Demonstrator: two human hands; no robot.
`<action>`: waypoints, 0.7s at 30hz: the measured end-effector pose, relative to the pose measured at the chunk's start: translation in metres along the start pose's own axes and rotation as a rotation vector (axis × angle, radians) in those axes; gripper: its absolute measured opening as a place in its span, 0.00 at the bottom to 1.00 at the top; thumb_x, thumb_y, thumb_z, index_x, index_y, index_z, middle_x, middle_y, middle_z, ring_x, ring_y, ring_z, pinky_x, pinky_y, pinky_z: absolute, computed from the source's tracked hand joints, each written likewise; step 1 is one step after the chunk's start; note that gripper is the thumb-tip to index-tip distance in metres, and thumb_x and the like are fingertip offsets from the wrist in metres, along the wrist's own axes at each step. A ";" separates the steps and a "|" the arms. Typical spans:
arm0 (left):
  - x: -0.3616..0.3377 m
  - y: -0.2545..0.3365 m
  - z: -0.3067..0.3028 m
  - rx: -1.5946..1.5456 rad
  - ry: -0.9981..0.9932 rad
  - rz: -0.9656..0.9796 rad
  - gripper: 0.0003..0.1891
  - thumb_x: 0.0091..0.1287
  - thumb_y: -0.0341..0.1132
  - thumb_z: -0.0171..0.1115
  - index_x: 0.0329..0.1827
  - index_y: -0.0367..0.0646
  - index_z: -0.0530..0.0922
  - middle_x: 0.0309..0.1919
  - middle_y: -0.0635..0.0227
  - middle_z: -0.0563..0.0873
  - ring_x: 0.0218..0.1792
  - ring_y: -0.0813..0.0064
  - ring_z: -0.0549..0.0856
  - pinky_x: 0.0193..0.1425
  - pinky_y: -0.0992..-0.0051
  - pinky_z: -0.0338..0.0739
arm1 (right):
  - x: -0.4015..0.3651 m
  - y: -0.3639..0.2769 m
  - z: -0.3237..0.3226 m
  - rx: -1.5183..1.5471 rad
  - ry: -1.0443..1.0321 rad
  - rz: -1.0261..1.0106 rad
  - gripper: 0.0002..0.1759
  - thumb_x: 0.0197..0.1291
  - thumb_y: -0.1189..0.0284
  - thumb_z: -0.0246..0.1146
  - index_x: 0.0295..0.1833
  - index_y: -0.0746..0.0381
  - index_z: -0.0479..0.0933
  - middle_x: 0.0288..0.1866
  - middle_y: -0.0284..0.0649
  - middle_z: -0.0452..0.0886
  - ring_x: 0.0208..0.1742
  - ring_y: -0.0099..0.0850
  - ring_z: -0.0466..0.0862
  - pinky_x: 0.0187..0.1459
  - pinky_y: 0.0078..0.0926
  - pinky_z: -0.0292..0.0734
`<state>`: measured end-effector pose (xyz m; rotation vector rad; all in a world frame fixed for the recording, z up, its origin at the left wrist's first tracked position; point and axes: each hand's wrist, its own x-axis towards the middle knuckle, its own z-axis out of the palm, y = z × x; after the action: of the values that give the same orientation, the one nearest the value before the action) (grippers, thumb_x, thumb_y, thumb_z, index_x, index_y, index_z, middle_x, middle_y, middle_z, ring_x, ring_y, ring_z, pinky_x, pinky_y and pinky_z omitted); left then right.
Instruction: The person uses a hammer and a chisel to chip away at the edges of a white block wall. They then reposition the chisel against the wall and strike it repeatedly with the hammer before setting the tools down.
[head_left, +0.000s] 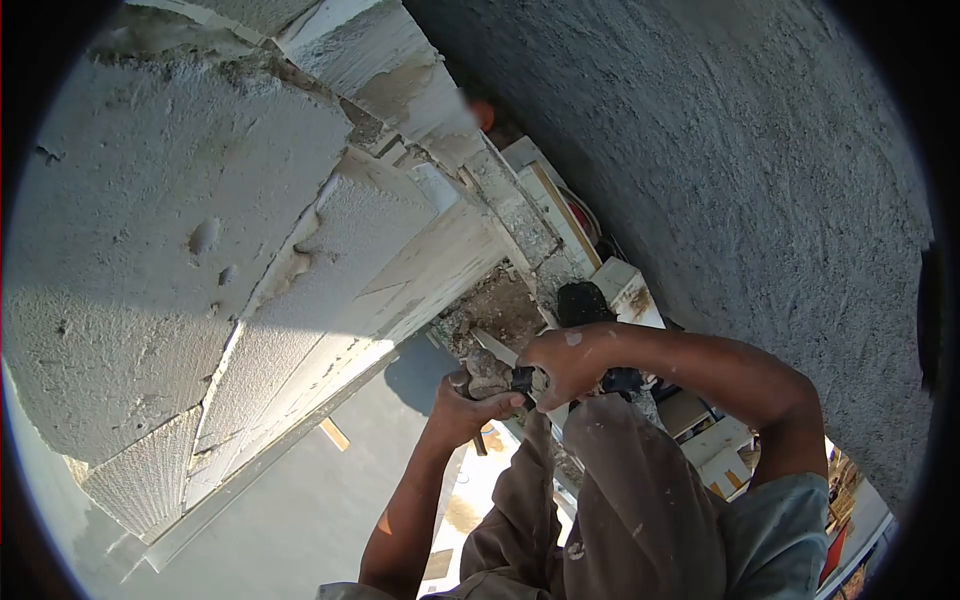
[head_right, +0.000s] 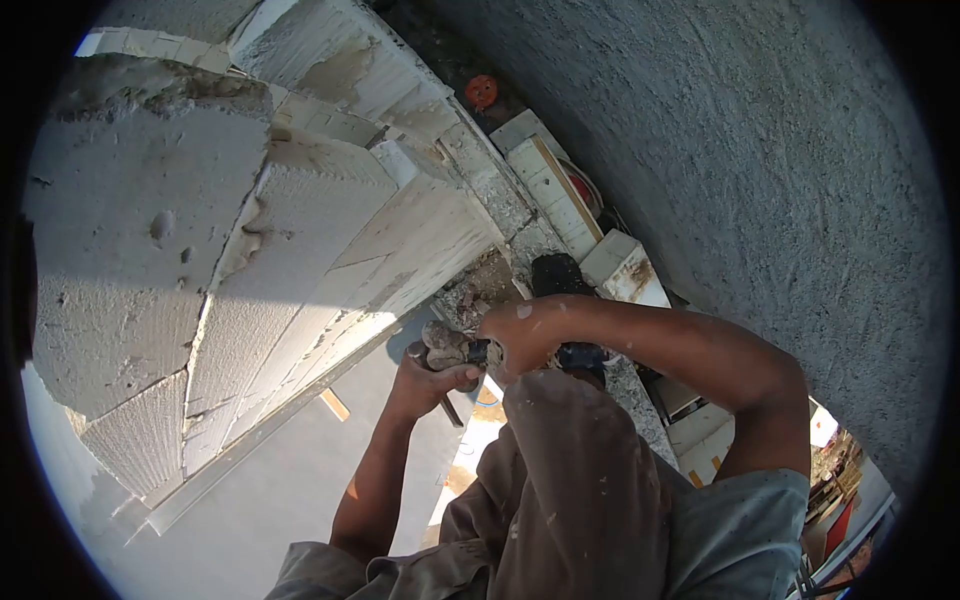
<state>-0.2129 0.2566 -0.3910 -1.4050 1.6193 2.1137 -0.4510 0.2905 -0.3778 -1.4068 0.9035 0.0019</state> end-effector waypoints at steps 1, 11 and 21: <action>-0.009 -0.006 -0.006 -0.051 0.053 -0.012 0.27 0.52 0.38 0.82 0.52 0.35 0.80 0.38 0.65 0.88 0.38 0.78 0.85 0.46 0.76 0.80 | 0.014 0.000 -0.007 -0.025 -0.024 -0.075 0.34 0.54 0.53 0.71 0.56 0.69 0.77 0.36 0.51 0.84 0.40 0.38 0.86 0.42 0.36 0.80; -0.134 -0.071 -0.037 -0.045 0.464 -0.161 0.15 0.58 0.29 0.75 0.42 0.33 0.79 0.31 0.64 0.87 0.31 0.77 0.86 0.35 0.76 0.82 | 0.112 0.131 -0.096 1.075 0.911 -0.274 0.19 0.66 0.58 0.62 0.42 0.65 0.81 0.40 0.37 0.84 0.42 0.30 0.82 0.44 0.30 0.76; -0.178 -0.084 -0.016 -0.187 0.584 -0.346 0.14 0.58 0.29 0.75 0.42 0.33 0.79 0.29 0.66 0.85 0.27 0.77 0.84 0.31 0.77 0.79 | 0.203 0.179 -0.150 0.746 1.275 0.267 0.23 0.68 0.60 0.54 0.60 0.64 0.77 0.54 0.47 0.80 0.55 0.37 0.80 0.56 0.38 0.74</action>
<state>-0.0544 0.3517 -0.3204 -2.3316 1.2042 1.7852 -0.4841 0.1030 -0.6217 -0.4440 1.8572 -1.0184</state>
